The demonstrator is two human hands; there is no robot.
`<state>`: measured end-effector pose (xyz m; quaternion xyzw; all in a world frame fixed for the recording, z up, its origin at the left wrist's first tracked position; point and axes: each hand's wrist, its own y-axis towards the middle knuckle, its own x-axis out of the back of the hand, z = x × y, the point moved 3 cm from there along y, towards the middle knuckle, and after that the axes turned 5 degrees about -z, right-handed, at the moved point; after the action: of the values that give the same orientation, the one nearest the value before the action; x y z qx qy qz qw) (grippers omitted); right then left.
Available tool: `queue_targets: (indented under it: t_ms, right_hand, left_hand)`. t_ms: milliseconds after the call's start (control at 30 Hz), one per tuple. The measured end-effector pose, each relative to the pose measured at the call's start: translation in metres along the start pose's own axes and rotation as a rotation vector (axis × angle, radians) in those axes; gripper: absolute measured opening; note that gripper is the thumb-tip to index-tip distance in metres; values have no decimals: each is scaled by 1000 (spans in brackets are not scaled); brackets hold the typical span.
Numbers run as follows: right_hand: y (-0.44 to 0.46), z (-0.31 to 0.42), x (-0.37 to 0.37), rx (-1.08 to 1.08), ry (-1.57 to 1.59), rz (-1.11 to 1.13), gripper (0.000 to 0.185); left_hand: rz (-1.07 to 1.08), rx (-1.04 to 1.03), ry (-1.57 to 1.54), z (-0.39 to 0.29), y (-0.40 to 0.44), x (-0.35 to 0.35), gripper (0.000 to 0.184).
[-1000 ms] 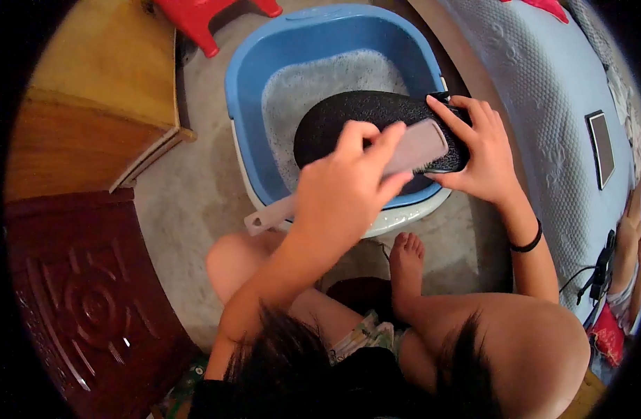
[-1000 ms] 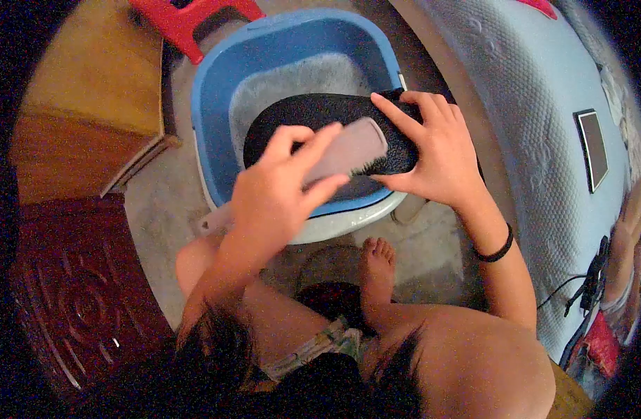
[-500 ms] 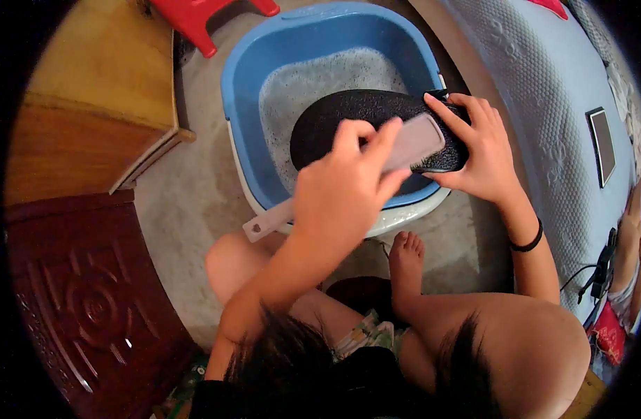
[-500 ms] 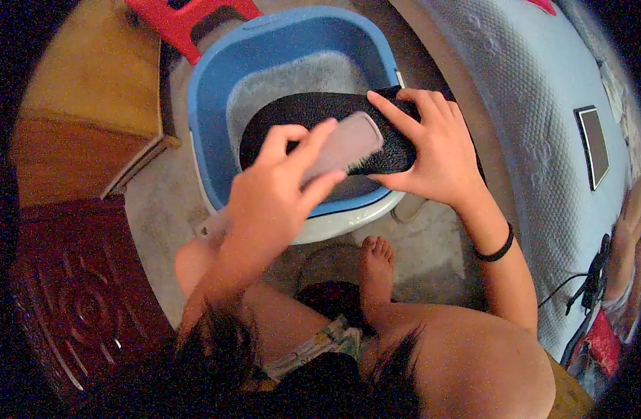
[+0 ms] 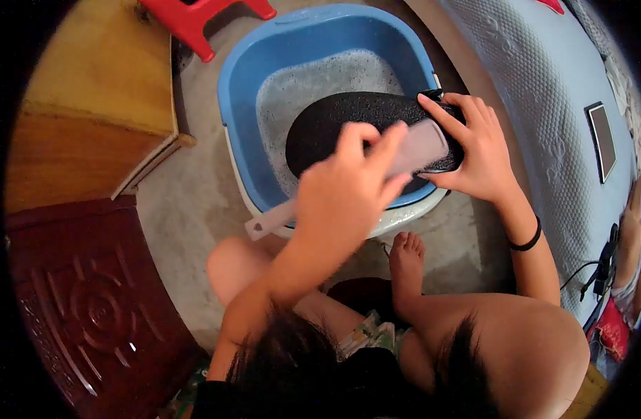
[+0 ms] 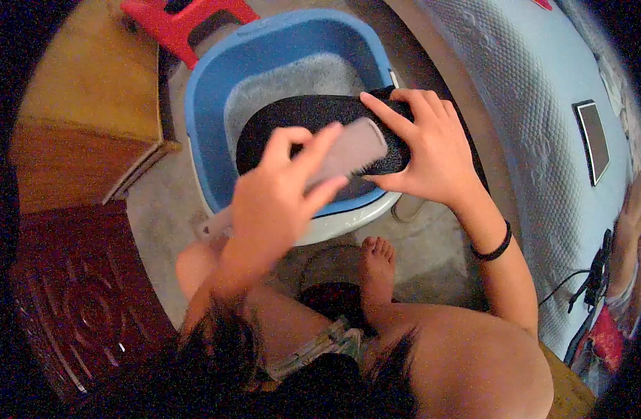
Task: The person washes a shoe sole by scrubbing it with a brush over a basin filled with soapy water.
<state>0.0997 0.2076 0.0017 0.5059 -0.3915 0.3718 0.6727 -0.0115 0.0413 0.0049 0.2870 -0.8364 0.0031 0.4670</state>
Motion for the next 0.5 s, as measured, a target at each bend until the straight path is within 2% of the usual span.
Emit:
queue_targets:
  t_ms: [133,200,333,400,500]
  right_hand:
    - [0,-1,-1,20,-8,-23,87]
    - [0,0,1,20,-3,-17,88]
    - [0,1,2,18,3,-10,87]
    - [0,0,2,15,7,-13,87]
    - [0,0,1,13,-3,-21,88]
  left_hand:
    - [-192,100,207,44,17,14,49]
    - [-203,148,206,51,20,18,48]
    - [-97,-57,144,17,10,5,49]
    - [59,-29,3,-2,3,-2,55]
    - [30,-6,10,1,5,-1,53]
